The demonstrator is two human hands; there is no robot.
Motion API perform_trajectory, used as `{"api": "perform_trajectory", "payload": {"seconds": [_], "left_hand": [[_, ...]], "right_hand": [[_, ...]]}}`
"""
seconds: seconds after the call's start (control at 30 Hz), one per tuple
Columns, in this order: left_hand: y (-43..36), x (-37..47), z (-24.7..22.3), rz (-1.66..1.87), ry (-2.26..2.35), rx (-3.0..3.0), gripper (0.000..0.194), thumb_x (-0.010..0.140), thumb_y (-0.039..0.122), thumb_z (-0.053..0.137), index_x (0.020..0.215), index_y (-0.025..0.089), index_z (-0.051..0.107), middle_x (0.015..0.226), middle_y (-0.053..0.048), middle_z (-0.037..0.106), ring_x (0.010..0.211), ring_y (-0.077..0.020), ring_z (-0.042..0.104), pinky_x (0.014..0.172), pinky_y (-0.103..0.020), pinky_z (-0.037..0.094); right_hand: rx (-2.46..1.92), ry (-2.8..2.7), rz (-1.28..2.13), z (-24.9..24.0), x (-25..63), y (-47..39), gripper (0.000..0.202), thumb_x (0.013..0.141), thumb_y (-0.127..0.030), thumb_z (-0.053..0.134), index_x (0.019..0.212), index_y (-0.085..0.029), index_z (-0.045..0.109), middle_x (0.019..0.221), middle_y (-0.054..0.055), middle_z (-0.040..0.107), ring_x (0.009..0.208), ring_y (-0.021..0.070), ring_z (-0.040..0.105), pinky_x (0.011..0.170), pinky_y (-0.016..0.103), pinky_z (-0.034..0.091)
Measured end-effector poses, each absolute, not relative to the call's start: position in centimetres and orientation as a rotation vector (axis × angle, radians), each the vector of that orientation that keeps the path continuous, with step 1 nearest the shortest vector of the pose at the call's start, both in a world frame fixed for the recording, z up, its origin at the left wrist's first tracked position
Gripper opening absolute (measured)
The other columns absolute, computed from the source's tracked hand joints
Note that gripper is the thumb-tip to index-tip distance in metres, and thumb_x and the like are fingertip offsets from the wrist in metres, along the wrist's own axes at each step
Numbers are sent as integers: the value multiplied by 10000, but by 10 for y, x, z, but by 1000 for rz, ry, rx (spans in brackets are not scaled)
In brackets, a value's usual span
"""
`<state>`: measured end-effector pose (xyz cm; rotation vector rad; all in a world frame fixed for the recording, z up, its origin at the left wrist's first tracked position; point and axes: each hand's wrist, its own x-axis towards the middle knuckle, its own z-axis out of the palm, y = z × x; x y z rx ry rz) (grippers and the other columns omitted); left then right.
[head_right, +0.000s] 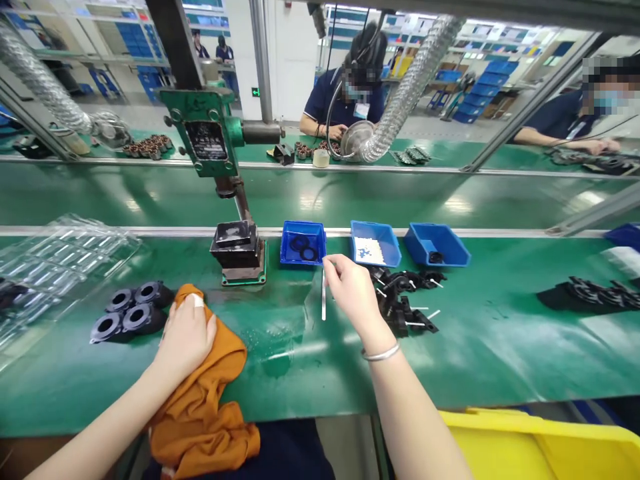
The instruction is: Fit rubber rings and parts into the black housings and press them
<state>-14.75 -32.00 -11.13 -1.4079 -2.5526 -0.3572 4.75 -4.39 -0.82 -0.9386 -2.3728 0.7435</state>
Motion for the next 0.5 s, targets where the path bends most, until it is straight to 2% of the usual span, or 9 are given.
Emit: {"api": "perform_trajectory", "payload": {"seconds": [0.07,0.17,0.27,0.33,0.4,0.5], "left_hand": [[-316,-121,-108,-343,-2514,-1543,482,943,284,376,1330,2,430,1220,-294,604,1200,-425,572,1077,-662,366],[-298,-78,-103,-341,-2392,-1878,554,926,383,455,1368,48,452,1323,-221,604,1267,-339,552,1191,-512,314],[-262,-66,-97,-392,-2282,-2118,610,951,423,445,1404,14,428,1407,-239,545,1304,-328,525,1222,-496,250],[-233,-78,-96,-452,-2192,-2248,591,956,418,458,1403,31,441,1421,-219,544,1327,-301,513,1230,-460,240],[-206,-96,-99,-536,-2095,-2364,547,943,396,498,1391,84,466,1407,-174,572,1330,-264,518,1221,-418,272],[-185,-114,-106,-722,-2028,-2381,438,937,227,450,1367,150,487,1388,-135,594,1292,-226,556,1135,-398,406]], "right_hand": [[-925,-2346,804,-11,48,-50,297,977,-366,486,932,-181,714,626,-3,680,533,149,595,620,248,447],[-894,-2305,886,-16,44,-55,324,973,-406,499,926,-172,719,622,4,679,522,149,583,598,252,443],[-861,-2271,950,-18,40,-56,358,969,-450,504,962,-165,720,625,11,679,530,155,584,578,257,437],[-855,-2262,969,-16,41,-58,364,966,-454,503,967,-160,717,622,15,676,531,156,584,571,258,438],[-863,-2247,979,-14,44,-62,362,963,-456,506,960,-157,711,618,16,670,529,155,584,567,260,443],[-853,-2215,997,-19,54,-81,344,964,-444,510,989,-157,697,658,26,677,578,164,611,597,272,477]]}}
